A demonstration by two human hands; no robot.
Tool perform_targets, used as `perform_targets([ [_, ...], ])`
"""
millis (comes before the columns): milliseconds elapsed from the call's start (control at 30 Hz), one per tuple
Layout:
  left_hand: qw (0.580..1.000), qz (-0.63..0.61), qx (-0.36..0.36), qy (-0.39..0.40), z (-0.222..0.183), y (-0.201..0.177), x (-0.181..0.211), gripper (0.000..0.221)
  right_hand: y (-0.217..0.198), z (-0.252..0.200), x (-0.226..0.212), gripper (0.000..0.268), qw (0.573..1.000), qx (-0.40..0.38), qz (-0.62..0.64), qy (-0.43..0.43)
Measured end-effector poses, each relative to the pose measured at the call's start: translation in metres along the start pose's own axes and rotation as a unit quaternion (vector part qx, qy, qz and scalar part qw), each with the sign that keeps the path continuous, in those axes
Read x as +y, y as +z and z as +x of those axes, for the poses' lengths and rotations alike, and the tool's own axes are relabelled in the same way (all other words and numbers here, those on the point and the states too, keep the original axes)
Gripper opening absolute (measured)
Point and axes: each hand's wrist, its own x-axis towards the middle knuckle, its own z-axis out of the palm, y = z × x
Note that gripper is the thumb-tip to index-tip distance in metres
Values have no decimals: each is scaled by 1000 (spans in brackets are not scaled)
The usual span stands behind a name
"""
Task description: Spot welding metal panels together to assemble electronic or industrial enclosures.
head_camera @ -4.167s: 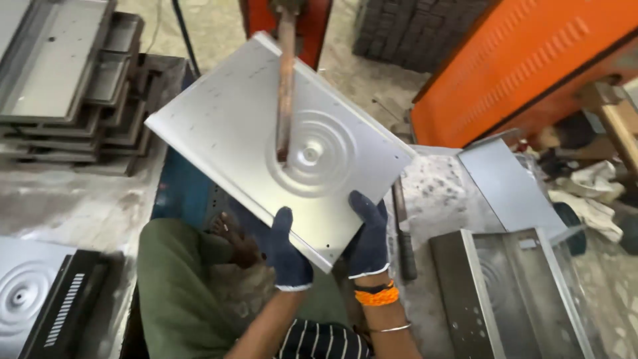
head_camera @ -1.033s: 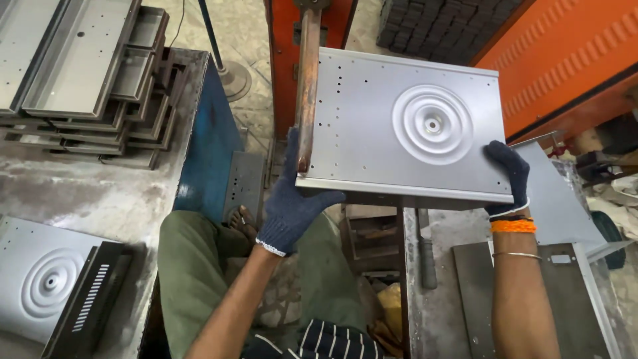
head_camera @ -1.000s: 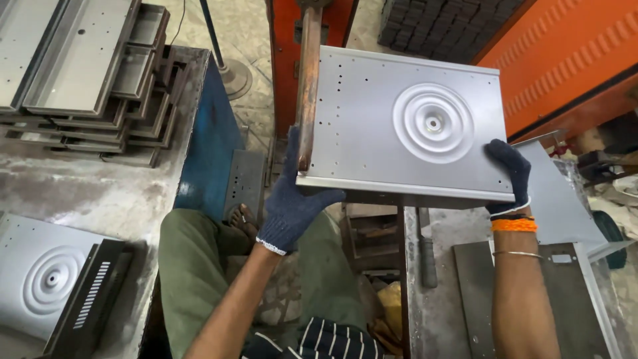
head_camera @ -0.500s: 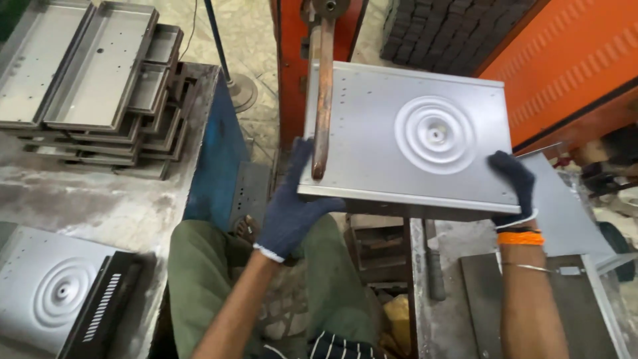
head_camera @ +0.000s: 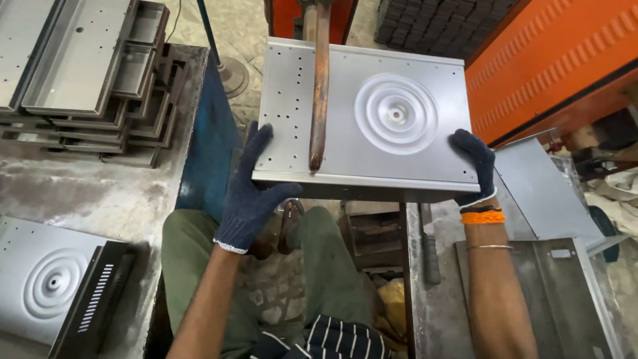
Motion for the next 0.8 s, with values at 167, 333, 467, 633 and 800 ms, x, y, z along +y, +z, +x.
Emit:
perform_targets([
  [167,999,41,5,11,1,-5,-3,97,2,0,16,26,988,34,140,65],
  [333,1000,18,1,1,-6,-3,-9,93,-4,-10,22,25,994,11,72,85],
  [467,1000,14,5,12,-1,-5,-6,91,-1,-4,5,31,1000,-8,-5,25],
  [633,999,24,23,40,3,-23,-4,89,15,-4,22,32,1000,-6,22,10],
  [800,1000,15,24,-10,-5,-41,-3,84,45,-14,-35,40,996,0,-45,-72],
])
